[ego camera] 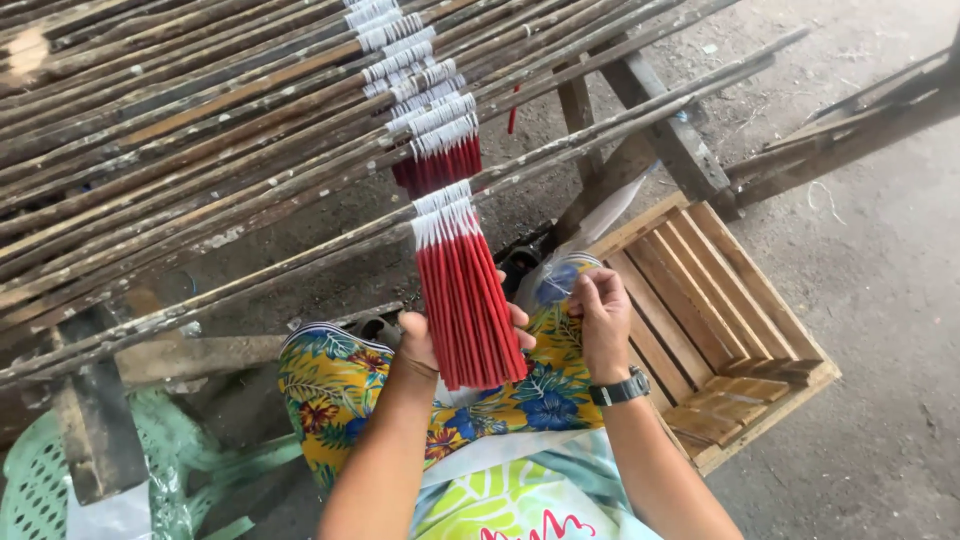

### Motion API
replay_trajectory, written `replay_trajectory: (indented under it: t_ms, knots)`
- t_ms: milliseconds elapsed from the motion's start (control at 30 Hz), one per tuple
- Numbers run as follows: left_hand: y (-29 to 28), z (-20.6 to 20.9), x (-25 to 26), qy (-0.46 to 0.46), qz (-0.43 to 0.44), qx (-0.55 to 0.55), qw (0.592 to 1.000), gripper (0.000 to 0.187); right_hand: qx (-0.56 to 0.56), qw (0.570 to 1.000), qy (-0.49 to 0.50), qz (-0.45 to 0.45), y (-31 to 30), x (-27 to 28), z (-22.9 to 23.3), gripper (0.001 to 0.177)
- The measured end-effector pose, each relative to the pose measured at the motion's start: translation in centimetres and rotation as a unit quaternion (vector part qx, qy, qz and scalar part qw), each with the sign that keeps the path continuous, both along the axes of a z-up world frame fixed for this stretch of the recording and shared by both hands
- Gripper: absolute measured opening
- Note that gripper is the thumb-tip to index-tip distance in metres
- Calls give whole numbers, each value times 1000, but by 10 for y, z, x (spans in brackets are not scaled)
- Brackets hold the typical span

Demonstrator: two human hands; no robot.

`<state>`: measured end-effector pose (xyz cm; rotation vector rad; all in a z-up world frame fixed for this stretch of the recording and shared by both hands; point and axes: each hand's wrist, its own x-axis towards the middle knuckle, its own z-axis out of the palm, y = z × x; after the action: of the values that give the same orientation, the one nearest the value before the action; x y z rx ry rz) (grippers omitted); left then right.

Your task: Packaging bundles of red incense sticks into plastic bags and organizing them into a wooden crate.

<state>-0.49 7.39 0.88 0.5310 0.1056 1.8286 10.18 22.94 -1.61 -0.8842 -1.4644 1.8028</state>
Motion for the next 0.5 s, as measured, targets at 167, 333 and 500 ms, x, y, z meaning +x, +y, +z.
replay_trajectory:
  t_ms: [167,333,500]
  knots:
    - [-7,5,-6,88,38,-66,993,102,62,996,-34,53,-7,-7,10,5]
    - [-12,25,-15,175,74,-142,972,90,91,986,-72,123,-24,-11,1,14]
    - [-19,27,-14,240,151,-241,928,79,180,953,-147,192,-45,-14,-6,13]
